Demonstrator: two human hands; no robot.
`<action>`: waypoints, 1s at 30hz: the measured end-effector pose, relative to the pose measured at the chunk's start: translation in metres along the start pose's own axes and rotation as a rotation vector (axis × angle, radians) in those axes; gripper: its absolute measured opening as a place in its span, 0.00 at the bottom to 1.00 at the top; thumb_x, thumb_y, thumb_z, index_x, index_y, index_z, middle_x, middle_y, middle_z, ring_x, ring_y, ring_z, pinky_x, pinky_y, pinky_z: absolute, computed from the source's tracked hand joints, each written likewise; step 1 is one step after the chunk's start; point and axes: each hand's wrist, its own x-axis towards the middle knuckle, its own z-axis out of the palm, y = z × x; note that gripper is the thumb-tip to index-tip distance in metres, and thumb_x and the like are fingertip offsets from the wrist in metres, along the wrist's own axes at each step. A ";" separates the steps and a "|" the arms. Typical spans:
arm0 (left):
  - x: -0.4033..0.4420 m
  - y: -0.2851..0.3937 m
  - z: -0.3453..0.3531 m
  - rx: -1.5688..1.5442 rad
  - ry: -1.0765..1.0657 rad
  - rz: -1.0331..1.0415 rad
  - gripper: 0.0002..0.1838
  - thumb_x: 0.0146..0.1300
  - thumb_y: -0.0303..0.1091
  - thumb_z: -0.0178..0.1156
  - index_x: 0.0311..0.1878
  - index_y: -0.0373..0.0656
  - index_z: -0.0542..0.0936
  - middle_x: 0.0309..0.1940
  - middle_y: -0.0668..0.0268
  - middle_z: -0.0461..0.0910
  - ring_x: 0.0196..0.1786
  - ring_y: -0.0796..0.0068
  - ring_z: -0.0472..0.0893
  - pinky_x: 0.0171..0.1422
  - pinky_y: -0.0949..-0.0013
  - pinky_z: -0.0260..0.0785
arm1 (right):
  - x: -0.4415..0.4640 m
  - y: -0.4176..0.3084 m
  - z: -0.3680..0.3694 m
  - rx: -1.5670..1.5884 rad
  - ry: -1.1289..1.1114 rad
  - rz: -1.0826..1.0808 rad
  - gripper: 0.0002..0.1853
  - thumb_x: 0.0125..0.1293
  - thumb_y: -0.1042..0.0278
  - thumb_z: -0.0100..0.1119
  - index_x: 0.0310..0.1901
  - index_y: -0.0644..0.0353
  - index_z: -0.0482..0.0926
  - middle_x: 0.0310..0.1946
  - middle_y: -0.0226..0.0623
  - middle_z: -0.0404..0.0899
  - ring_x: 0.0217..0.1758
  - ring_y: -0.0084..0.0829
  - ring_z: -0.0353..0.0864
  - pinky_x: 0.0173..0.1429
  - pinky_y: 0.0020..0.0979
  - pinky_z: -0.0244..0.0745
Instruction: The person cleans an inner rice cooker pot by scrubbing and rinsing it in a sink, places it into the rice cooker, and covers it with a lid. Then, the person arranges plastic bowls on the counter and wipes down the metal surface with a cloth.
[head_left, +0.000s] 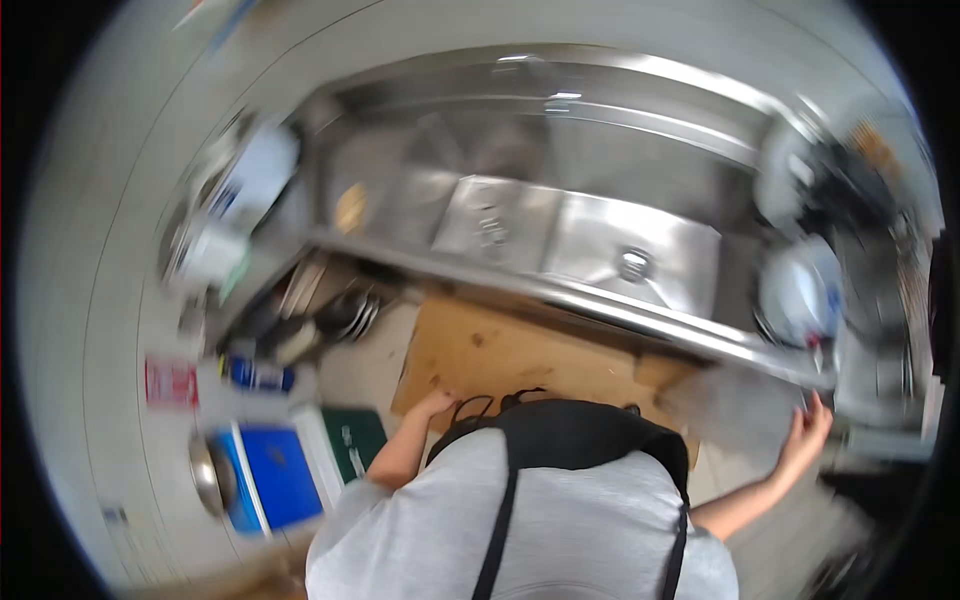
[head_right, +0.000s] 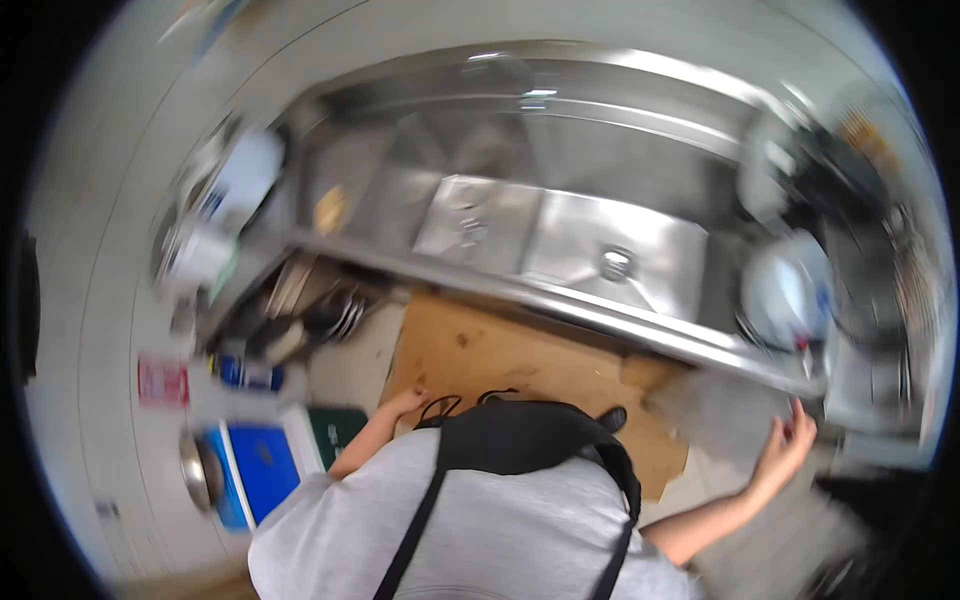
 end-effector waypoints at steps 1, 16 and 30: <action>-0.007 -0.024 0.003 -0.074 0.004 -0.001 0.14 0.57 0.43 0.52 0.32 0.41 0.78 0.25 0.59 0.79 0.30 0.65 0.76 0.37 0.63 0.67 | 0.002 -0.017 0.013 0.106 0.019 -0.136 0.20 0.56 0.82 0.55 0.52 0.62 0.73 0.38 0.34 0.67 0.36 0.25 0.67 0.44 0.23 0.65; -0.143 -0.199 -0.088 -0.838 0.376 -0.420 0.20 0.58 0.44 0.54 0.45 0.37 0.76 0.34 0.64 0.78 0.33 0.75 0.78 0.36 0.71 0.68 | -0.092 -0.509 0.323 0.735 -0.822 -0.820 0.08 0.61 0.75 0.54 0.41 0.66 0.78 0.32 0.29 0.72 0.33 0.17 0.69 0.36 0.17 0.64; -0.151 -0.376 -0.184 -1.265 0.788 -0.601 0.16 0.61 0.44 0.53 0.46 0.44 0.75 0.33 0.67 0.79 0.28 0.77 0.77 0.33 0.72 0.68 | -0.184 -0.788 0.689 0.726 -1.101 -0.593 0.09 0.55 0.68 0.56 0.31 0.66 0.77 0.18 0.34 0.75 0.19 0.21 0.72 0.24 0.26 0.68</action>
